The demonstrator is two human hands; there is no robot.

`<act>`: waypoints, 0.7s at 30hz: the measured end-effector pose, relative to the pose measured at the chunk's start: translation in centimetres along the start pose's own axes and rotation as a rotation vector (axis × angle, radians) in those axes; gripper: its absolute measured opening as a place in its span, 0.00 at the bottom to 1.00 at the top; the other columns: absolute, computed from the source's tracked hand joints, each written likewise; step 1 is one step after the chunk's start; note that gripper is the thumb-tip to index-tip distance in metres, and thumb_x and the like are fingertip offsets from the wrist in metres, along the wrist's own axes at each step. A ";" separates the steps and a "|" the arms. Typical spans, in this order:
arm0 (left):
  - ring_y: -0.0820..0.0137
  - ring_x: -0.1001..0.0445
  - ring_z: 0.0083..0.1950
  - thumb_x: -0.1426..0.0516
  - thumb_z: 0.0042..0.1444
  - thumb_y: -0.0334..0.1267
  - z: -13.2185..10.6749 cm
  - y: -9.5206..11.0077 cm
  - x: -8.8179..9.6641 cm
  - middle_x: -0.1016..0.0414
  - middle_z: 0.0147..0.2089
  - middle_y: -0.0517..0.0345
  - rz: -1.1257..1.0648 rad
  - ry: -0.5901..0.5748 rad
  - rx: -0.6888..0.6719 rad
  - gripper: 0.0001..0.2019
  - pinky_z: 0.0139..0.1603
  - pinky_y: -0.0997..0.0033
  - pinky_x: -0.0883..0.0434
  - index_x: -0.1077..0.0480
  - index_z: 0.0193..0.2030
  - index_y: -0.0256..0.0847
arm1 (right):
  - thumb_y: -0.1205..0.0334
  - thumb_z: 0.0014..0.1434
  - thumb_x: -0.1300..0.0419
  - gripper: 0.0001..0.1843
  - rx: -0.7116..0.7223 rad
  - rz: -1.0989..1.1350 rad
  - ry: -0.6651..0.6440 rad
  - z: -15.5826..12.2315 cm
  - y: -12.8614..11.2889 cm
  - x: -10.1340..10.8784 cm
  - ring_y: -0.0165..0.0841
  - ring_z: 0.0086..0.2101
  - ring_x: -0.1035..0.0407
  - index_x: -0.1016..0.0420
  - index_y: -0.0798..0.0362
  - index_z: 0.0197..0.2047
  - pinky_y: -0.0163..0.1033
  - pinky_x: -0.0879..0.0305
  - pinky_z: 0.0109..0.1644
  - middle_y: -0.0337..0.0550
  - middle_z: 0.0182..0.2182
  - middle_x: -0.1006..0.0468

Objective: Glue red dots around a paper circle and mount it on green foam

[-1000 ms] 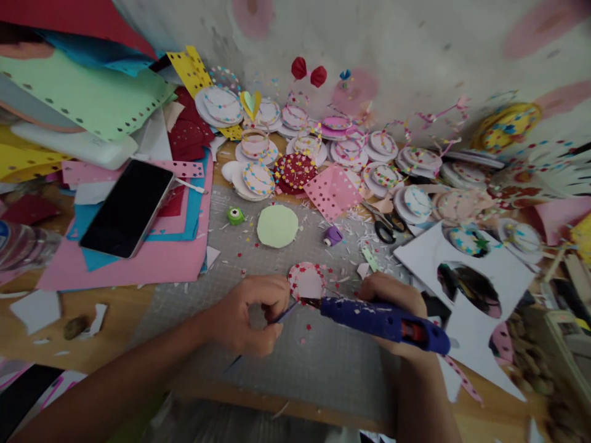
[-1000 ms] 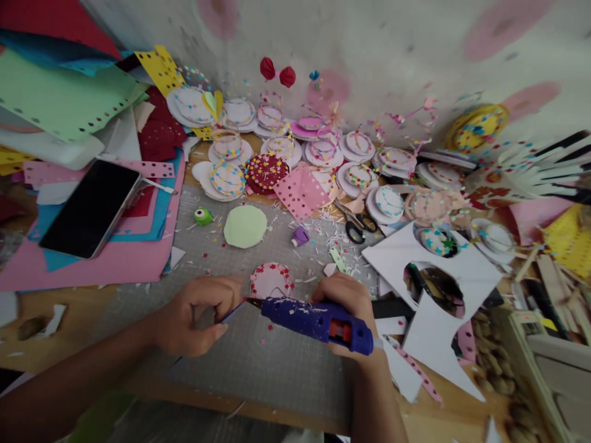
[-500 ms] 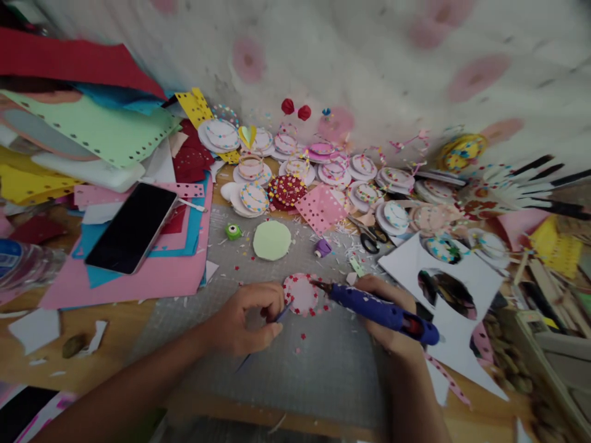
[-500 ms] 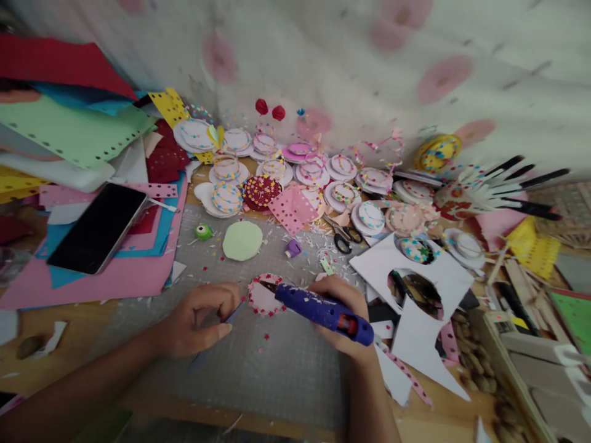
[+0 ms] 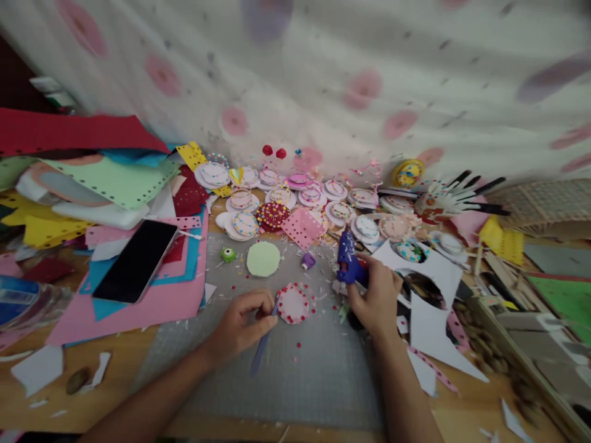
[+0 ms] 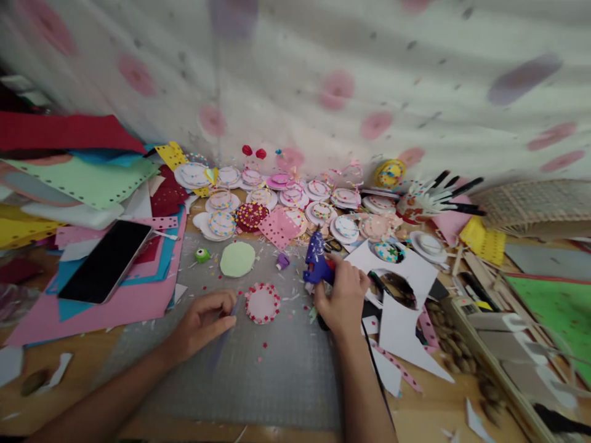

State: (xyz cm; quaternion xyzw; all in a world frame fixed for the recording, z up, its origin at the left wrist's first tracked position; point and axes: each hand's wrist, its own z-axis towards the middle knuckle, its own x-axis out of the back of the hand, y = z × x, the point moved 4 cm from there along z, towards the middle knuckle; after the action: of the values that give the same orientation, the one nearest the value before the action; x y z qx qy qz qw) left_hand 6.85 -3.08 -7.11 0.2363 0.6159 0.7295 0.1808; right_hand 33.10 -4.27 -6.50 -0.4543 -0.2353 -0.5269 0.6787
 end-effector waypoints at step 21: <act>0.73 0.42 0.30 0.41 0.55 0.37 0.2 -0.8 -0.5 0.40 0.25 0.63 -0.313 0.061 0.081 0.14 0.33 0.73 0.43 0.40 0.23 0.38 | 0.65 0.51 0.40 0.07 0.749 0.285 0.244 -4.9 -10.2 1.4 0.34 0.32 0.39 0.30 0.48 0.36 0.45 0.42 0.41 0.40 0.29 0.30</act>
State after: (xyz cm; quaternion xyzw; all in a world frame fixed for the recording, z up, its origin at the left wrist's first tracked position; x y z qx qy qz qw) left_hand 7.33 -3.05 -7.96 0.1222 0.6791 0.6740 0.2638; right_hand 23.34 -9.58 -3.98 -0.1383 -0.2633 -0.3558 0.8860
